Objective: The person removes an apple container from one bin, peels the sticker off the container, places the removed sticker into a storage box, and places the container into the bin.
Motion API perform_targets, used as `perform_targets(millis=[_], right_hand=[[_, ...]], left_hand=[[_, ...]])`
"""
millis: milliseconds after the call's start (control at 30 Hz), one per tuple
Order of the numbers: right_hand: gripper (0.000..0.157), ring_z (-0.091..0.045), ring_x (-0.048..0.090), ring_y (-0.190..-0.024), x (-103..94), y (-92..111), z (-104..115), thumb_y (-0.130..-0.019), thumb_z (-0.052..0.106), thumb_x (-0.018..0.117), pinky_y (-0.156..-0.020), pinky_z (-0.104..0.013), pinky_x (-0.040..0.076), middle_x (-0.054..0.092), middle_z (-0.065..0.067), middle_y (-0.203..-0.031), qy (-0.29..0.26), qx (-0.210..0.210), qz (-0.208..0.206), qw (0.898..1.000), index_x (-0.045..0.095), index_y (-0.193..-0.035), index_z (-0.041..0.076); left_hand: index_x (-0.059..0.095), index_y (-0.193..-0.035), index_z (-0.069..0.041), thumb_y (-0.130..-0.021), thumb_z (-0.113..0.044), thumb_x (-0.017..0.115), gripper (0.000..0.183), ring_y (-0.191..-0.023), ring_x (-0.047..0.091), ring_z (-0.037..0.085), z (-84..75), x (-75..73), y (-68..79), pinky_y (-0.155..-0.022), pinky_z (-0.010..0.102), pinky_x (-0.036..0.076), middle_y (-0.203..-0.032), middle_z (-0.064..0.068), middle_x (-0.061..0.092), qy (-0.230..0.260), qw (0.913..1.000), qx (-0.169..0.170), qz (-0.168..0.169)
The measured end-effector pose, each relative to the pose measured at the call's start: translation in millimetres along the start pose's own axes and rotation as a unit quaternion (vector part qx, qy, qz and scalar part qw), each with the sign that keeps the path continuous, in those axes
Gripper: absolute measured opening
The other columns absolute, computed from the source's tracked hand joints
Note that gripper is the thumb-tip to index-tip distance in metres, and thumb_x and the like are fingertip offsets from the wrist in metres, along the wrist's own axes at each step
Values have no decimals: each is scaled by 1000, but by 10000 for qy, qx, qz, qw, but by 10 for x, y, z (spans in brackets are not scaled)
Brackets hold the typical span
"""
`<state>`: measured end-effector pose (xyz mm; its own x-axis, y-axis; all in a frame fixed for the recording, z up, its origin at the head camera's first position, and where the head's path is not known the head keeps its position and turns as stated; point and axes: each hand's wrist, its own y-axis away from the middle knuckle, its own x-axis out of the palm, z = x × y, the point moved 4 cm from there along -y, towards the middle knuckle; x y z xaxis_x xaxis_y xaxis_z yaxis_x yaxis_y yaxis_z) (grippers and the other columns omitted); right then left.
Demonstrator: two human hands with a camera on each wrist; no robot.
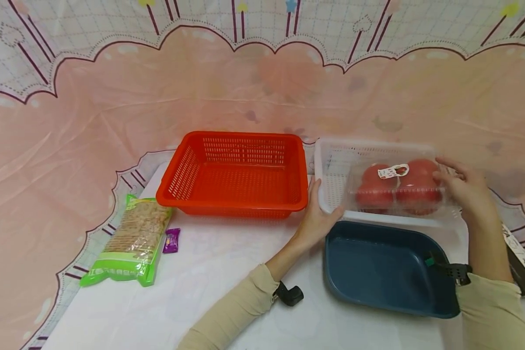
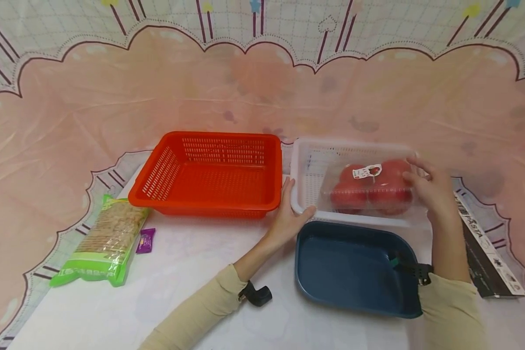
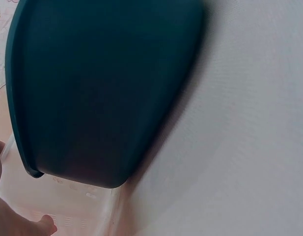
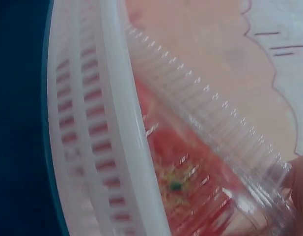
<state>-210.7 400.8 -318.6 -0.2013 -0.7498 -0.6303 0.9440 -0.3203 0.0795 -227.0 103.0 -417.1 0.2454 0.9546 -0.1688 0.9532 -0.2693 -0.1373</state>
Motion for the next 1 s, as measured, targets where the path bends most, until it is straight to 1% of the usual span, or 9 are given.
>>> perform_targets(millis=[67, 133, 200, 300, 367, 467, 767, 867, 1000], right_hand=[[59, -17, 38, -99, 46, 44, 15, -96, 45, 51, -65, -21, 44, 47, -8, -125, -112, 81, -263, 9996, 35, -151, 29], [58, -11, 36, -95, 86, 85, 40, -95, 46, 54, -66, -23, 42, 44, 8, -108, -196, 192, -490, 9984, 38, -149, 31], [57, -8, 34, -94, 117, 123, 75, -94, 47, 55, -66, -23, 43, 40, 15, -103, -222, 276, -677, 9971, 40, -147, 33], [55, -4, 32, -97, 147, 183, 124, -94, 46, 55, -65, -18, 43, 48, 0, -126, -281, 307, -862, 9954, 42, -146, 34], [53, -7, 35, -106, 158, 224, 144, -95, 43, 55, -63, -13, 43, 41, -10, -147, -292, 276, -973, 9944, 43, -145, 34], [50, -5, 35, -110, 189, 265, 163, -95, 37, 56, -59, -10, 42, 27, -9, -160, -363, 197, -1157, 9924, 45, -144, 32], [47, 4, 33, -100, 231, 265, 145, -95, 31, 59, -63, -10, 40, 39, -2, -155, -577, 9, -1462, 9876, 51, -141, 27], [45, 3, 39, -90, 229, 260, 134, -94, 26, 61, -60, -9, 40, 53, 1, -136, -749, -97, -1608, 9841, 55, -138, 23], [42, 2, 46, -64, 251, 265, 141, -92, 18, 64, -51, -8, 42, 53, 13, -114, -920, -280, -1801, 9789, 59, -134, 18]], left_hand=[[12, -155, -20, -90, -28, 65, 84, -147, 21, 19, 7, -12, 1, -122, 47, 24, -164, -11, 3, -17, 10000, -9, -10], [13, -155, -20, -89, -28, 65, 84, -147, 22, 19, 13, -18, 6, -122, 46, 24, -164, -11, 4, -9, 10000, -5, -45], [13, -155, -21, -89, -28, 65, 84, -147, 22, 19, 17, -15, 10, -122, 46, 24, -164, -11, 4, 19, 10000, -22, -48], [13, -155, -23, -89, -29, 65, 85, -147, 22, 18, 22, -1, 12, -122, 46, 24, -164, -13, 5, 63, 9999, -76, -51], [12, -156, -26, -89, -30, 65, 85, -148, 21, 17, 23, 4, 10, -122, 47, 25, -163, -14, 4, 59, 9999, -129, -37], [10, -156, -27, -89, -32, 65, 86, -147, 21, 18, 16, -3, 5, -121, 49, 25, -163, -15, 4, 53, 9999, -144, -31], [6, -156, -25, -90, -29, 65, 88, -146, 22, 18, -10, 8, -5, -121, 49, 26, -163, -14, 3, 156, 9999, -28, 49], [5, -156, -28, -90, -29, 65, 89, -146, 22, 18, -5, 16, -2, -121, 49, 26, -163, -15, 2, 139, 9998, -94, 67], [5, -156, -30, -90, -29, 65, 89, -146, 22, 18, 4, 15, 12, -120, 49, 26, -163, -14, 2, 111, 9997, -200, 13]])
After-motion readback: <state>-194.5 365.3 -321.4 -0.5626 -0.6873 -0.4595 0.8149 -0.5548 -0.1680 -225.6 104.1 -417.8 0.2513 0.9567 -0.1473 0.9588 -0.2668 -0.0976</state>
